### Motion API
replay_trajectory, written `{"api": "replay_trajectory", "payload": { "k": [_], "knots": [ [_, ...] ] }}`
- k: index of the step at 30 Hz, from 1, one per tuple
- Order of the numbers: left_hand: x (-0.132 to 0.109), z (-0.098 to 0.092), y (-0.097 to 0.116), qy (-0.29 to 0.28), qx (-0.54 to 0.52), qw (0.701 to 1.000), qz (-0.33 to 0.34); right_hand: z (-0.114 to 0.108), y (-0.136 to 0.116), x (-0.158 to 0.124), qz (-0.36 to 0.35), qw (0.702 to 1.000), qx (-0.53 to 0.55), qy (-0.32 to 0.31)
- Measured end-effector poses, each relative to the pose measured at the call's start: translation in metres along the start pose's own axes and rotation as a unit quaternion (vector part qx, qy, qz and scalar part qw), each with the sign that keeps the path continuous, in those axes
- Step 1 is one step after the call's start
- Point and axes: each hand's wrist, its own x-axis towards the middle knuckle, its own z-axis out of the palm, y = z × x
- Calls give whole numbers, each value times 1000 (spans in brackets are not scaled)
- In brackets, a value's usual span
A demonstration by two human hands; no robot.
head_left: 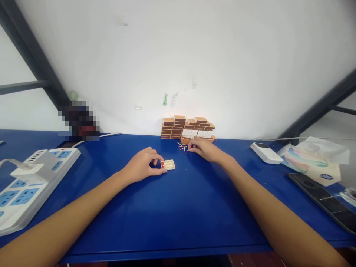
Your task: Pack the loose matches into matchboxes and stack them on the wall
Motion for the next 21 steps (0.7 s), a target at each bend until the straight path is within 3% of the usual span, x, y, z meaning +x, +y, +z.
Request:
{"api": "replay_trajectory", "payload": {
  "k": [15, 21],
  "knots": [
    [0, -3, -1, -2, 11, 1000, -5, -9, -9, -11, 88, 993, -44, -57],
    [1, -3, 2, 6, 8, 1000, -5, -3, -32, -14, 87, 994, -68, -23]
  ]
}}
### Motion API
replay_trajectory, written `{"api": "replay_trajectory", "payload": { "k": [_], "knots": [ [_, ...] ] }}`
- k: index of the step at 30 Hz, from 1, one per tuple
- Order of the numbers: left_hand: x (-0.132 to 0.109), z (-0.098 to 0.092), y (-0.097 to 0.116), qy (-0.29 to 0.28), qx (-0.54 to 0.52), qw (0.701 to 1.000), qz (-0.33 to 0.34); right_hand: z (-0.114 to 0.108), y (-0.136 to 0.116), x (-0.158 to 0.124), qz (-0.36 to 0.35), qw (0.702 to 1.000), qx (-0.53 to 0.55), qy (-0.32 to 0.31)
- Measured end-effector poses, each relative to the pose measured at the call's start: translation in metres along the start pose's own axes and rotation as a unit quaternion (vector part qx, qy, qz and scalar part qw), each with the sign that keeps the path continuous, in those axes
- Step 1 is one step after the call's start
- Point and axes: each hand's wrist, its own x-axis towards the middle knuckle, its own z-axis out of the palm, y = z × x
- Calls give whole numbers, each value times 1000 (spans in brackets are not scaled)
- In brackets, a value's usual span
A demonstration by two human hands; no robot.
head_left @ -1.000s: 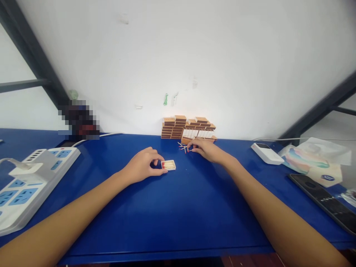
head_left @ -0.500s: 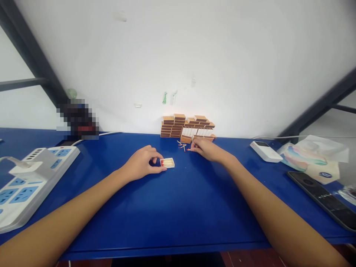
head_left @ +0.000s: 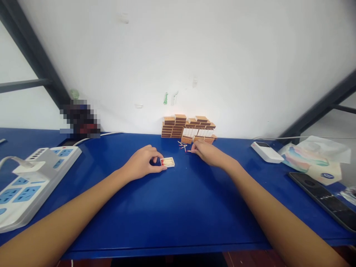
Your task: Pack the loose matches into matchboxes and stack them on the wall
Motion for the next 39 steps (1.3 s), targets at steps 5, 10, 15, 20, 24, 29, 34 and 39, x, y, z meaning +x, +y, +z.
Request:
{"api": "replay_trajectory", "payload": {
  "k": [5, 10, 15, 20, 24, 29, 34, 39],
  "knots": [
    [0, 2, 2, 12, -1, 1000, 10, 5, -58, -10, -63, 997, 29, 42],
    [0, 7, 4, 19, 2, 999, 29, 17, -92, -15, -93, 994, -39, 35],
    [1, 8, 5, 19, -4, 999, 35, 26, -95, -14, -111, 992, -48, 38],
    [0, 8, 5, 19, -8, 999, 33, 26, -94, -13, -109, 994, -4, 29],
    [1, 6, 3, 1, -4, 1000, 16, 18, -72, -9, -98, 992, 39, 63],
    [2, -2, 2, 36, 0, 999, 3, 5, -24, 0, -6, 989, -5, 145],
    [1, -2, 7, 23, -11, 1000, 14, 7, -4, 8, -14, 994, -4, 112],
    [0, 1, 11, 18, -9, 1000, 19, 14, -2, 16, -71, 995, 7, 68]
  ]
}}
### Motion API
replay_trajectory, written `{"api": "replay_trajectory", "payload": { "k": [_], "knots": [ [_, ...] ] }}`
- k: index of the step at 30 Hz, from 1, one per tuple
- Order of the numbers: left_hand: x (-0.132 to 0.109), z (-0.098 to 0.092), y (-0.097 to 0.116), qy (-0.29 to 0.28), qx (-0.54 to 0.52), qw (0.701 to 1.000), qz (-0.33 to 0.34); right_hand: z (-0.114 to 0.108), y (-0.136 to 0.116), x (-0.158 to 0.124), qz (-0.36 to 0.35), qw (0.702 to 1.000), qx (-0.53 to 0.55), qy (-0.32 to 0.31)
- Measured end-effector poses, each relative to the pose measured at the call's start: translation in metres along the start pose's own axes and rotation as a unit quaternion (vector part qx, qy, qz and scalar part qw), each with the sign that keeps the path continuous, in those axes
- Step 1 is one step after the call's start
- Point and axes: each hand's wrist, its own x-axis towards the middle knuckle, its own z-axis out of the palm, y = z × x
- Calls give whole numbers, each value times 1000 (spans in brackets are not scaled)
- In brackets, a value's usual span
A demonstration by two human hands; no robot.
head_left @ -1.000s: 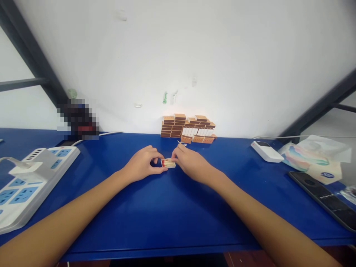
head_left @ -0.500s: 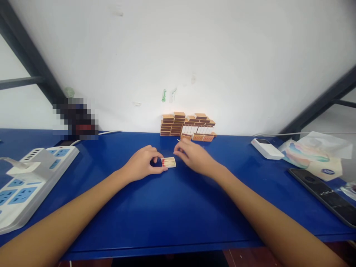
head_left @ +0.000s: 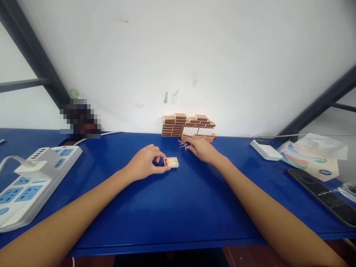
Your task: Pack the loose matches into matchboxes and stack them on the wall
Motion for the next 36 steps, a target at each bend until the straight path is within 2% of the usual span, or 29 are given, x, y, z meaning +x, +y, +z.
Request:
{"api": "replay_trajectory", "payload": {
  "k": [7, 21, 27, 32, 36],
  "knots": [
    [1, -6, -9, 17, 24, 1000, -9, 0, 8, 2, -10, 999, 6, -33],
    [0, -5, -7, 0, 19, 1000, 3, 4, 20, -2, 39, 999, -3, -10],
    [1, -5, -8, -4, 28, 1000, -4, 3, 19, -4, 38, 999, 11, -10],
    [1, -5, -9, -5, 30, 1000, -1, 3, 19, -3, 54, 998, 2, -35],
    [1, -6, -10, -3, 29, 1000, -1, -1, 2, -2, 57, 998, 28, -26]
  ]
}}
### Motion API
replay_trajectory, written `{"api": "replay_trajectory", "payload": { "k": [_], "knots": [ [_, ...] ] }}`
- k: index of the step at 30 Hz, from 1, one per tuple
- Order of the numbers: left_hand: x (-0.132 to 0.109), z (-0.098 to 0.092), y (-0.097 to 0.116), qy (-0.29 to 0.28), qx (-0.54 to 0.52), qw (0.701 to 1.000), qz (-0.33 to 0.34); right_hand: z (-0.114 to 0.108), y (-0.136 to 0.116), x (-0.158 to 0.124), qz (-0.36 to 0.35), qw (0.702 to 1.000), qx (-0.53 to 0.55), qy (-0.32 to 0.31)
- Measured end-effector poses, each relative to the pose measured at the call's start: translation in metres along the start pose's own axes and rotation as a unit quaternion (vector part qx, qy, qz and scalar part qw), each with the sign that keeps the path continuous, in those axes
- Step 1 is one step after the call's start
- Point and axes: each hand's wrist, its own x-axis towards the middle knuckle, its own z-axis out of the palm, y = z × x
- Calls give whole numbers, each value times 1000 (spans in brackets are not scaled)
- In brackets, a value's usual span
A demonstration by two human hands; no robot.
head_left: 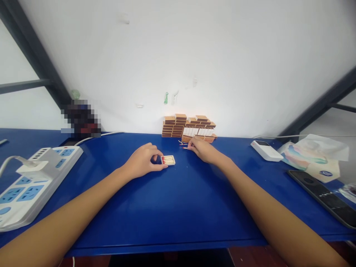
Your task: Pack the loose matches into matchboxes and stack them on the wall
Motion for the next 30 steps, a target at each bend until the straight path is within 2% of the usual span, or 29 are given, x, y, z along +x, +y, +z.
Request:
{"api": "replay_trajectory", "payload": {
  "k": [4, 7, 9, 12, 22, 24, 27, 30],
  "knots": [
    [-1, 3, 0, 6, -1, 1000, -1, 0, -44, -8, -58, 997, 50, 20],
    [-1, 6, 2, 15, 1, 1000, 9, 3, -76, -16, -73, 997, 18, 0],
    [-1, 6, 4, 22, -4, 1000, 12, 7, -90, -20, -77, 997, -13, -18],
    [-1, 6, 6, 30, -13, 999, 9, 10, -96, -24, -76, 996, -30, -35],
    [-1, 7, 4, 36, -17, 999, 9, 4, -90, -26, -95, 995, 20, -22],
    [-2, 8, 5, 35, -15, 999, 9, 2, -77, -21, -90, 995, 26, 20],
    [-3, 7, 8, 22, -25, 999, 14, 1, -49, -10, -36, 995, 10, 96],
    [-2, 6, 8, 20, -27, 999, 6, 4, -24, 1, 32, 996, -13, 87]
  ]
}}
